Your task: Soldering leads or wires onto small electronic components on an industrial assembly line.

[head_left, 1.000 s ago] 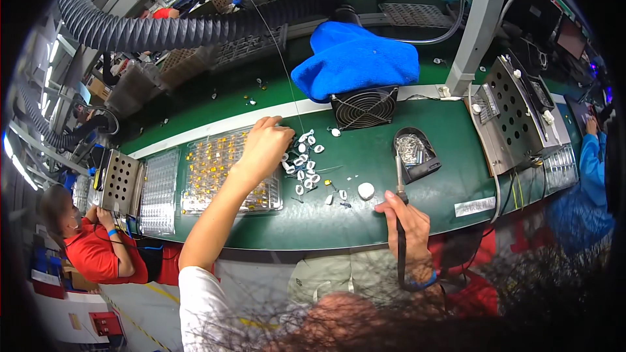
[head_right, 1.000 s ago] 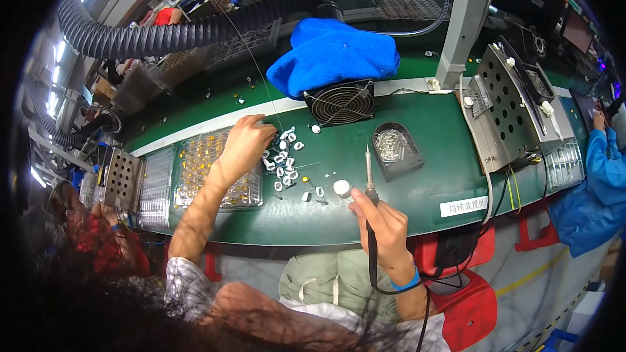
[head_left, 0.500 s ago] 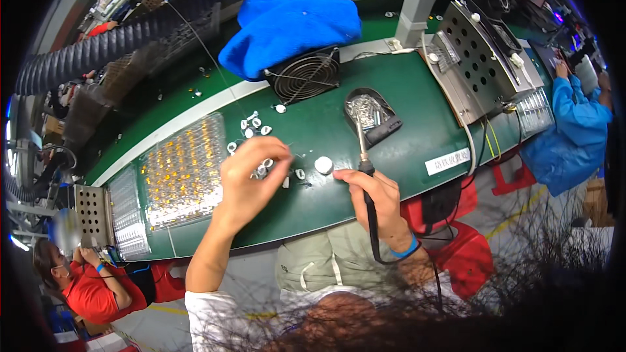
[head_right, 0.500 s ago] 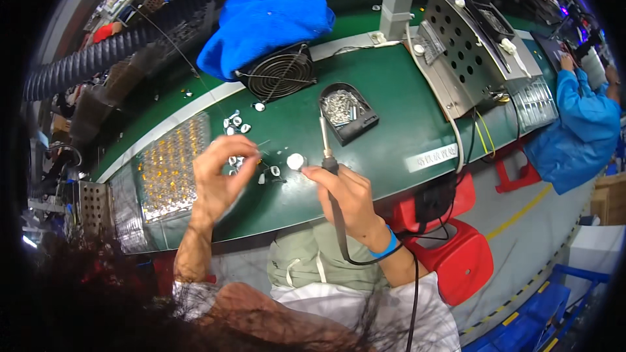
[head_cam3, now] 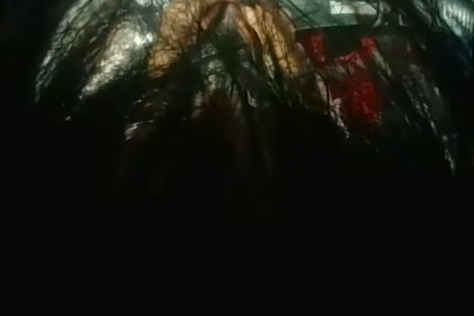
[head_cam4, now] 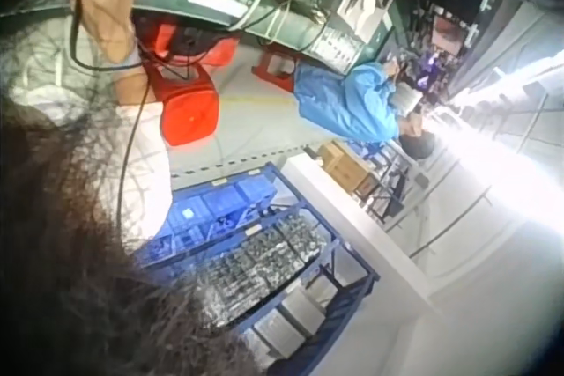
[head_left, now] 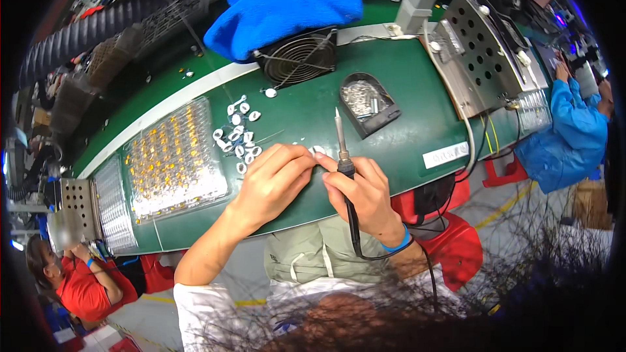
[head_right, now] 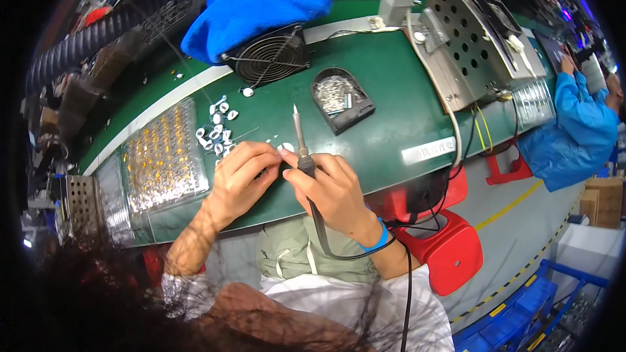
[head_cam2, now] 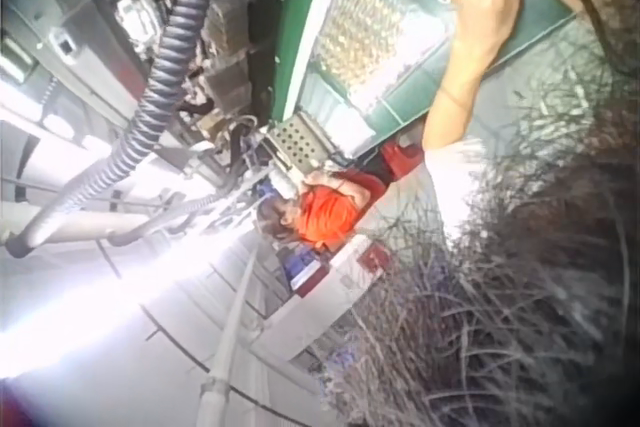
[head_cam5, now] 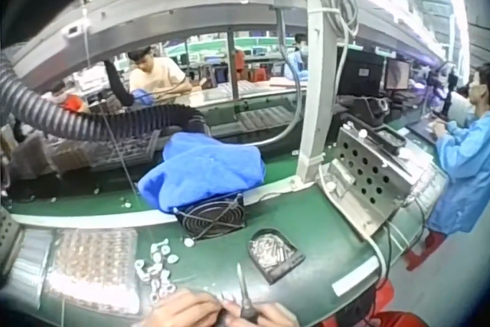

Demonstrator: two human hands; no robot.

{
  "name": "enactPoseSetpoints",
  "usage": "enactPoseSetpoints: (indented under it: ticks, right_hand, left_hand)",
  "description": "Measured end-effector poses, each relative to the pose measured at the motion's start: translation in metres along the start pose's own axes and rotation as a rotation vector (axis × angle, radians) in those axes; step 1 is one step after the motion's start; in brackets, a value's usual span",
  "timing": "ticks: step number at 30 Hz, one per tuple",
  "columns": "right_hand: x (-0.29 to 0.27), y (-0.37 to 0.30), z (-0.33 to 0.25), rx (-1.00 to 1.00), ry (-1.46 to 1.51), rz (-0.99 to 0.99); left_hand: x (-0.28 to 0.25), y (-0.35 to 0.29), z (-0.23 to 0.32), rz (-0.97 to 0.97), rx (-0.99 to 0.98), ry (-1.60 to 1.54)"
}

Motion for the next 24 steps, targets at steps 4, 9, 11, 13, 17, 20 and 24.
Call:
enactPoseSetpoints:
  ticks: [4,9,11,13,17,20,24]
  right_hand:
    - [-0.007,-0.004,-0.005,0.005,-0.193,-0.099]
    - [-0.006,-0.001,-0.008,-0.011,-0.272,-0.091]
    - [-0.003,-0.003,-0.004,-0.026,-0.200,-0.075]
    - [-0.004,-0.004,-0.003,0.066,-0.142,-0.129]
    - [-0.004,-0.007,0.002,0.100,-0.040,-0.096]
    - [-0.003,-0.008,0.003,0.083,-0.010,-0.031]
    - [-0.002,-0.007,0.002,0.063,-0.008,-0.019]
  left_hand:
    - [0.001,-0.006,0.001,-0.046,0.056,-0.008]
    - [-0.034,-0.023,0.009,-0.077,0.024,0.040]
    - [-0.070,-0.042,0.007,0.001,-0.066,0.147]
    - [-0.118,-0.072,-0.005,0.068,-0.340,0.297]
    - [-0.198,-0.143,-0.031,0.158,-0.598,0.659]
    - [-0.236,-0.184,-0.038,0.049,-0.712,0.792]
    - [-0.246,-0.195,-0.024,-0.045,-0.689,0.848]
Point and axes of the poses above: each hand's wrist, its own y-axis towards the middle knuckle, its own x-axis out of the palm, z = x × y, the point moved 2 cm from there along y, towards the middle knuckle, and after that the axes turned 7 degrees about x, right-handed, at the moved point
